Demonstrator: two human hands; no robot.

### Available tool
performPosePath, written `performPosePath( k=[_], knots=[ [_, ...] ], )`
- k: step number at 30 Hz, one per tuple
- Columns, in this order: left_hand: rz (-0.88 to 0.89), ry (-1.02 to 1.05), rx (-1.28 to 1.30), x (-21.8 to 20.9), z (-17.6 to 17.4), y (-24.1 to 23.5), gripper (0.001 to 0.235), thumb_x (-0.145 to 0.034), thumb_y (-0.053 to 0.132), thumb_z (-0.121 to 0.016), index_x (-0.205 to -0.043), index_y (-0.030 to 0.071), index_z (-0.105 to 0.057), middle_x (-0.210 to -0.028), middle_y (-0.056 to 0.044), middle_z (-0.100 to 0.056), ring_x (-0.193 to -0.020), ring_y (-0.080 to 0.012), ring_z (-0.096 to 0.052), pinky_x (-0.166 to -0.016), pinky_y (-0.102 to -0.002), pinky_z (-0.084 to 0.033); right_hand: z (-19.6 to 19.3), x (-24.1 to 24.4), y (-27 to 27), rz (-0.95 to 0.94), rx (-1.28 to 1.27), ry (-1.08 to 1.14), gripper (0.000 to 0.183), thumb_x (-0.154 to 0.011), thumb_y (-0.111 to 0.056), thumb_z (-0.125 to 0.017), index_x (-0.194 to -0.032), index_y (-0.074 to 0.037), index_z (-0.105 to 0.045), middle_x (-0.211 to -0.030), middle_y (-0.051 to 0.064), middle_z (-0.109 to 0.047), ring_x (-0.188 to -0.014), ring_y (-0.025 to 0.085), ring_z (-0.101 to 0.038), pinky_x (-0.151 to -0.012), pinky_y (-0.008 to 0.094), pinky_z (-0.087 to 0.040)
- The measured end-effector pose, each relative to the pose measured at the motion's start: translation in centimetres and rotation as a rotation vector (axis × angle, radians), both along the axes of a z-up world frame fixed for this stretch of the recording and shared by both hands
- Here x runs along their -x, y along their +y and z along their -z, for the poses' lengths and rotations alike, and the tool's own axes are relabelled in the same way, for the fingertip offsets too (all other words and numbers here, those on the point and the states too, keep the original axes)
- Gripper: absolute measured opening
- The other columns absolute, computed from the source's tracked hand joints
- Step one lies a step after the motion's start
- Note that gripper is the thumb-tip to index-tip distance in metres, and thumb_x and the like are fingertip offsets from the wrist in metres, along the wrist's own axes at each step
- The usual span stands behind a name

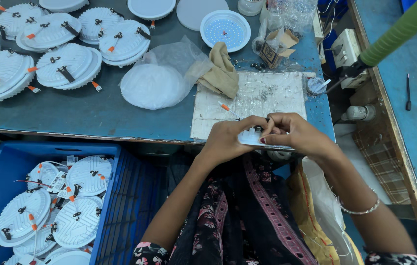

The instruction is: The person assembles LED light fixtures at a factory workstation. They pick up a circular LED panel, place it on the table, and use a green electric screwdriver to secure components. They then attach a metal bracket to the back of the fixture and tighten it with the screwdriver.

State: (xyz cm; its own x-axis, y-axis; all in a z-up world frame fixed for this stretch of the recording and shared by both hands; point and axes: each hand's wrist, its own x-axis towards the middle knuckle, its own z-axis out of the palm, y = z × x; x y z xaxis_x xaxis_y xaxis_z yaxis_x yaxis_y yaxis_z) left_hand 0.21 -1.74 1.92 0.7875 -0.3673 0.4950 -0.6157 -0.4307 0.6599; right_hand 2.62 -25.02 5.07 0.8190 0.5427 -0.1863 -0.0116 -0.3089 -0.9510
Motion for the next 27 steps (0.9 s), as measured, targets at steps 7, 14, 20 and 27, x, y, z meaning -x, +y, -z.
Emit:
performPosePath(
  k=[7, 14, 20, 27],
  knots=[
    [0.002, -0.028, 0.029, 0.2, -0.2, 0.2, 0.044, -0.078, 0.036, -0.084, -0.117, 0.029, -0.065, -0.086, -0.006, -0.075, -0.079, -0.0294, -0.074, -0.066, -0.039, -0.056, -1.2, -0.6, 0.1, -0.147, -0.016, -0.031, 0.011, -0.088, -0.009, -0.075, -0.096, -0.002, -0.071, -0.085, -0.002, -0.066, -0.082, 0.005, -0.058, -0.082, 0.025, -0.05],
    [0.024, -0.016, 0.054, 0.5, -0.8, 0.1, 0.041, -0.08, 0.031, -0.081, -0.117, 0.03, -0.064, -0.097, 0.0, -0.077, -0.082, -0.0256, -0.074, -0.068, -0.035, -0.055, -6.4, 0.0, -2.6, 0.477, 0.027, -0.576, 0.006, -0.096, -0.01, -0.07, -0.101, -0.007, -0.072, -0.097, 0.004, -0.072, -0.087, 0.009, -0.065, -0.084, 0.029, -0.056],
    [0.018, -0.044, 0.036, 0.6, -0.7, 0.0, 0.043, -0.078, 0.031, -0.081, -0.118, 0.03, -0.065, -0.097, 0.0, -0.076, -0.084, -0.0254, -0.074, -0.069, -0.036, -0.055, -10.1, -6.5, -8.7, 0.761, -0.148, -1.079, 0.022, -0.103, -0.014, -0.071, -0.121, -0.003, -0.064, -0.109, 0.006, -0.068, -0.096, 0.012, -0.062, -0.09, 0.03, -0.053],
    [-0.01, 0.005, 0.014, 0.6, -0.7, 0.2, 0.041, -0.079, 0.034, -0.082, -0.116, 0.029, -0.065, -0.092, -0.001, -0.075, -0.081, -0.0269, -0.073, -0.068, -0.037, -0.055, -9.7, -10.4, -11.7, 0.415, -0.35, -0.692, 0.036, -0.111, -0.019, -0.071, -0.138, 0.001, -0.058, -0.122, 0.009, -0.065, -0.106, 0.016, -0.061, -0.095, 0.032, -0.049]
  ],
)
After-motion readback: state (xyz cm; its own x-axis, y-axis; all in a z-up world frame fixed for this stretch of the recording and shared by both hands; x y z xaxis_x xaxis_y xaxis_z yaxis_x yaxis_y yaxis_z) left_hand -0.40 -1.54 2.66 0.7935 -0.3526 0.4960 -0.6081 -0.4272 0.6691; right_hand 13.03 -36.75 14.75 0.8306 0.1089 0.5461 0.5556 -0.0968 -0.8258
